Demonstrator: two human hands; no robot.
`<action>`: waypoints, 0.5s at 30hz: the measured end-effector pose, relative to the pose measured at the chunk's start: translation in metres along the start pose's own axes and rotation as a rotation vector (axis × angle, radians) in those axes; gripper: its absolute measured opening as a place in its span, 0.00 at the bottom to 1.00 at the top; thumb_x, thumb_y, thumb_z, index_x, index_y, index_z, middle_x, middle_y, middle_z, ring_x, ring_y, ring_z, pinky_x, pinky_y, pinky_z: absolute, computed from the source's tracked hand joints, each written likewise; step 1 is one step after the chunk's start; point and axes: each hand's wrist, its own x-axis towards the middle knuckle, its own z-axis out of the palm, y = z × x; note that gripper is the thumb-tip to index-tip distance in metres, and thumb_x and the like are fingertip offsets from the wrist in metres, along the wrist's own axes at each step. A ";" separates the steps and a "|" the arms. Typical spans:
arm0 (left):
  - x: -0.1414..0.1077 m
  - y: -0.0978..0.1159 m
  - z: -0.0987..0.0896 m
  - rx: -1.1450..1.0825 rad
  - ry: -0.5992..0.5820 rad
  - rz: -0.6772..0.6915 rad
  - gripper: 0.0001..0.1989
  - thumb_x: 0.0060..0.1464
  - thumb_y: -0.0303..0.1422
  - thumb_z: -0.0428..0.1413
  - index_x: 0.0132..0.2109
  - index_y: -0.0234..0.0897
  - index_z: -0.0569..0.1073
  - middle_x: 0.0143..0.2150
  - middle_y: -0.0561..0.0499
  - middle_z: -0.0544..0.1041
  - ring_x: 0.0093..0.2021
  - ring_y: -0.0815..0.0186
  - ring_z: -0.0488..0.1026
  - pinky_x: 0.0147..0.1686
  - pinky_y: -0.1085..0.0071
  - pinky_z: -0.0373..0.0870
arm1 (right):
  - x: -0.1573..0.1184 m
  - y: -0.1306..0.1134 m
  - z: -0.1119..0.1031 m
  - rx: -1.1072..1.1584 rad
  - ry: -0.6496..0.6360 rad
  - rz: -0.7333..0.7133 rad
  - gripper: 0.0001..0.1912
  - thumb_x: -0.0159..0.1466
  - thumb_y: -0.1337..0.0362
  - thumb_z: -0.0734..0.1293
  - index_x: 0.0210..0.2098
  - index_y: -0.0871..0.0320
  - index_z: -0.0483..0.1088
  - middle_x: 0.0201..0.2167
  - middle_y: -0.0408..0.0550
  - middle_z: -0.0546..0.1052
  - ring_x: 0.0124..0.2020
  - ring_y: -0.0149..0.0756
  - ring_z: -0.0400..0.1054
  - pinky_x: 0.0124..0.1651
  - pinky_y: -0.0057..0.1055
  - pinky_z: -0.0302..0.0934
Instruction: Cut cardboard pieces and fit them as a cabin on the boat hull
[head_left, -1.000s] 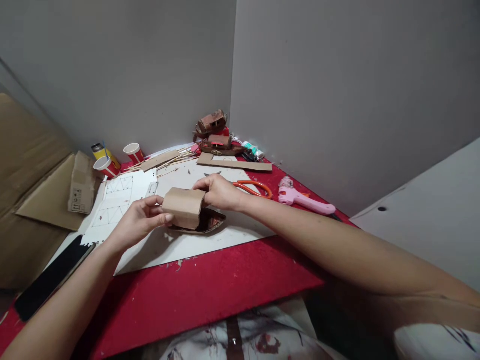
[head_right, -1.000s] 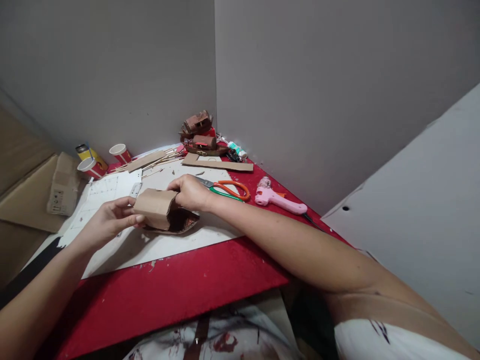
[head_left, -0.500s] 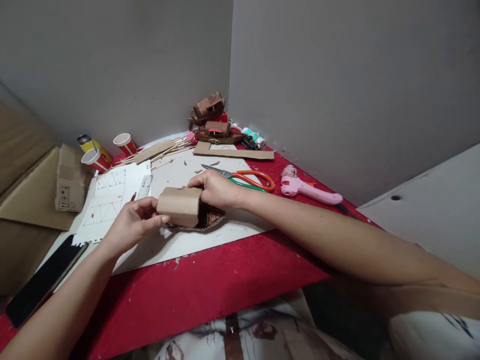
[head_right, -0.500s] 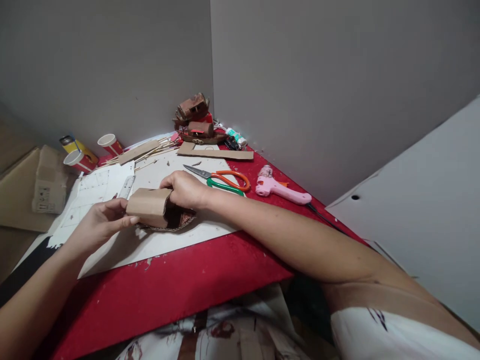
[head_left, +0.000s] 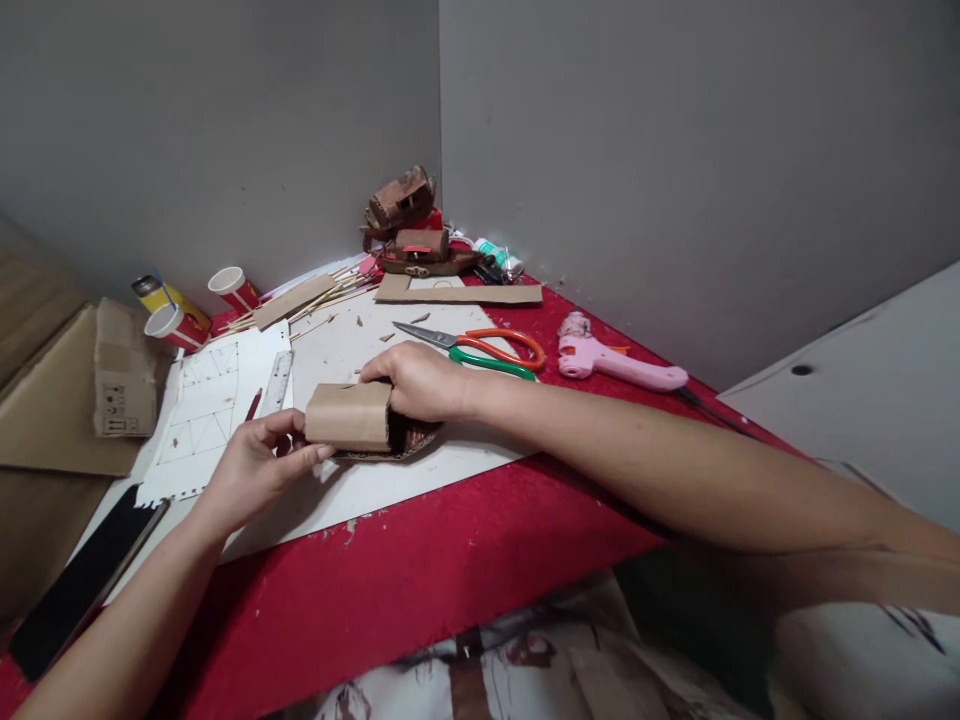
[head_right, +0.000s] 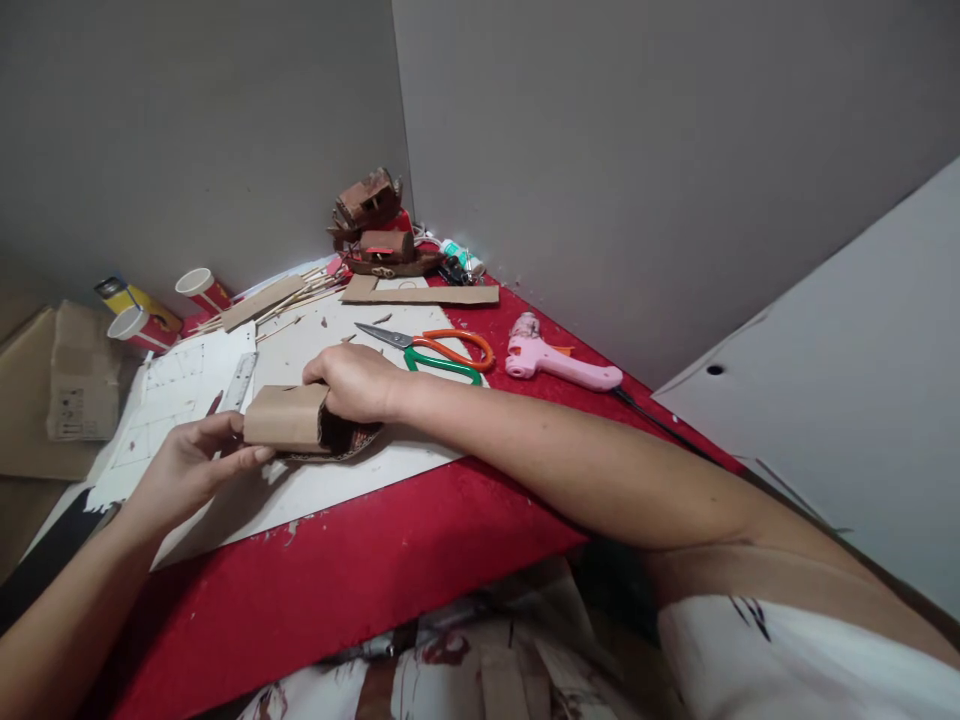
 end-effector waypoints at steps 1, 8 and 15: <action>-0.001 0.000 0.000 0.011 0.004 -0.003 0.12 0.48 0.41 0.65 0.33 0.36 0.77 0.27 0.53 0.75 0.29 0.67 0.64 0.30 0.71 0.59 | 0.000 0.000 0.000 -0.019 -0.003 -0.008 0.22 0.52 0.80 0.64 0.40 0.58 0.80 0.34 0.48 0.82 0.36 0.37 0.71 0.37 0.28 0.56; -0.004 0.001 0.005 -0.029 -0.005 -0.027 0.11 0.49 0.40 0.63 0.34 0.36 0.76 0.28 0.54 0.74 0.30 0.67 0.65 0.31 0.71 0.61 | -0.001 0.004 0.007 -0.046 -0.022 -0.006 0.22 0.54 0.79 0.64 0.43 0.56 0.79 0.41 0.49 0.82 0.43 0.39 0.72 0.41 0.28 0.59; -0.004 0.001 0.006 -0.055 -0.024 0.001 0.08 0.50 0.37 0.63 0.30 0.37 0.75 0.25 0.55 0.72 0.27 0.68 0.64 0.29 0.71 0.60 | 0.000 0.009 0.012 -0.015 0.004 -0.023 0.21 0.54 0.79 0.64 0.41 0.57 0.80 0.40 0.50 0.82 0.42 0.41 0.73 0.41 0.30 0.60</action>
